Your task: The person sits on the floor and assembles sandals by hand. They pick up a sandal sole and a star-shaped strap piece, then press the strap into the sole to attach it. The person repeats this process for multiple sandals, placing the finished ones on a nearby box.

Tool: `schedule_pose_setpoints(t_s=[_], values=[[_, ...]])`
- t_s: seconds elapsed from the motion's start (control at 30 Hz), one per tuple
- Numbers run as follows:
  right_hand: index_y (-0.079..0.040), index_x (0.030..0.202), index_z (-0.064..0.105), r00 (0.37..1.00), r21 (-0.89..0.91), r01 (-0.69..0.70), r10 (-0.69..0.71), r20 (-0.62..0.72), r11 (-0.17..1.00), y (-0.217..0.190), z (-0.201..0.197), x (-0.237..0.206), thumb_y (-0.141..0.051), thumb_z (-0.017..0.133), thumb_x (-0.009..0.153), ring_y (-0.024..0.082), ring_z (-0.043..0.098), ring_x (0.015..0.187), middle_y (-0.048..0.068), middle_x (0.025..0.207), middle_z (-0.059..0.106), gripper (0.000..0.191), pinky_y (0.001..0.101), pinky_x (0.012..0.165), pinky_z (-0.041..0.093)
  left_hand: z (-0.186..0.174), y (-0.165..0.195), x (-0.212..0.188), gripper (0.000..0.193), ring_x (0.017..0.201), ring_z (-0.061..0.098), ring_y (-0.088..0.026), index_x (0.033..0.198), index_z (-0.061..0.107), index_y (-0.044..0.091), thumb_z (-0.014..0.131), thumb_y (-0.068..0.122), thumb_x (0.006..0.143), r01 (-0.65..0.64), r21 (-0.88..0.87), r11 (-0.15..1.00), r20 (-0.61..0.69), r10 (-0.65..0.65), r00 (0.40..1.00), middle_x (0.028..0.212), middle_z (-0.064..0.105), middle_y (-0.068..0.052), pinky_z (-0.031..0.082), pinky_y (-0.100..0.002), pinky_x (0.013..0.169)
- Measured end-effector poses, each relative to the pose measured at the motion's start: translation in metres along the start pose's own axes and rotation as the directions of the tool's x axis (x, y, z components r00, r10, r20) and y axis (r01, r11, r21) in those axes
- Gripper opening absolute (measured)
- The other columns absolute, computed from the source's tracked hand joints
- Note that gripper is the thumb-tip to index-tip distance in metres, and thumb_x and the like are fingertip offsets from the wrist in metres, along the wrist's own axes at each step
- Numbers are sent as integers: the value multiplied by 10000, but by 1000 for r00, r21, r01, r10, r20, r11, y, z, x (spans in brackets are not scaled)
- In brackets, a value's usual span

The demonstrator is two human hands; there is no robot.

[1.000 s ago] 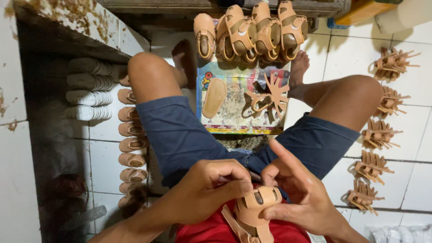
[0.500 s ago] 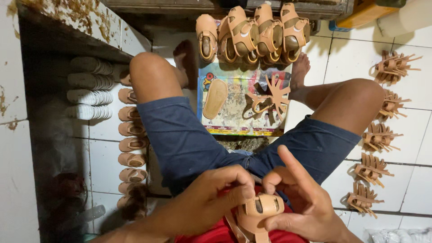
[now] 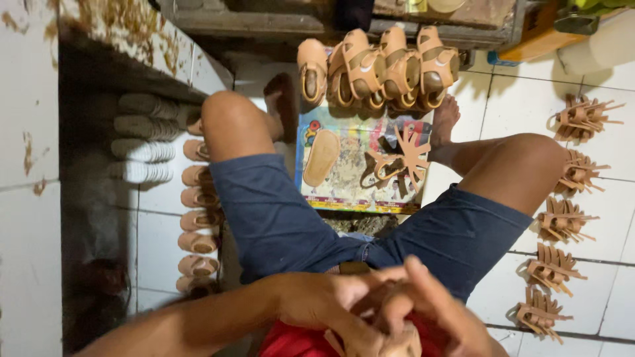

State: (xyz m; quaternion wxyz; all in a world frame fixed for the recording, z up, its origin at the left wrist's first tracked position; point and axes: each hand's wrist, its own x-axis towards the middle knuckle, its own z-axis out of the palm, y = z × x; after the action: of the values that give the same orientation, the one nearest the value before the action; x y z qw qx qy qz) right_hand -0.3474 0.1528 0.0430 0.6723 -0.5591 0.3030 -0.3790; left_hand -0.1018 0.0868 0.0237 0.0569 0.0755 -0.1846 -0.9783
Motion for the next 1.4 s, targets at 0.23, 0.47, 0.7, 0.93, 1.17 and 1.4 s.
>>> schedule_pose_setpoints(t_s=[0.23,0.47,0.7,0.93,1.17,1.4], values=[[1,1618,343,908,176,-259,301,-290,950,13,-12,27,-13,861,804,203,572,1038,133,1126,588,965,339,945,472,16,4,1,506,1030,660,-149,1389,548,17,698,244,963,-67,334,940,-463,225,857,1140,673,-68,548,-316,931],[24,1553,403,918,-440,-27,-152,-365,898,14,-14,65,-160,820,750,311,545,1306,186,1397,544,924,380,1154,390,-23,2,16,435,1011,720,-218,1316,556,43,646,166,909,-516,130,847,-764,418,492,1148,717,-105,601,-399,854],[5,1391,568,861,-733,31,-391,-326,679,6,-14,74,-255,909,716,304,591,1219,184,1329,564,800,379,1032,487,-12,18,40,399,1013,705,-210,1311,577,5,641,216,978,-680,299,670,-711,631,310,1164,700,-110,591,-391,851],[-9,1252,687,817,-647,71,-416,-398,759,28,-24,72,-134,870,779,277,637,1172,155,1264,611,523,355,1000,523,-10,6,65,339,956,691,-176,1264,613,8,655,184,977,-737,321,594,-763,624,171,1087,704,-81,555,-329,817],[8,1235,681,826,-717,136,-478,-298,683,27,-30,63,-157,878,743,301,619,1163,143,1237,632,555,390,1012,514,-21,-15,73,375,1042,655,-177,1292,587,-5,680,150,964,-783,294,548,-705,677,210,1156,672,-74,523,-344,917],[-18,1221,684,802,-812,202,-569,-183,547,18,-30,60,-193,899,713,325,625,1171,136,1226,661,579,411,1003,518,-37,-29,53,636,1184,608,-191,1411,488,-8,828,129,891,-790,325,521,-440,822,361,1266,616,-73,483,-378,1075]])
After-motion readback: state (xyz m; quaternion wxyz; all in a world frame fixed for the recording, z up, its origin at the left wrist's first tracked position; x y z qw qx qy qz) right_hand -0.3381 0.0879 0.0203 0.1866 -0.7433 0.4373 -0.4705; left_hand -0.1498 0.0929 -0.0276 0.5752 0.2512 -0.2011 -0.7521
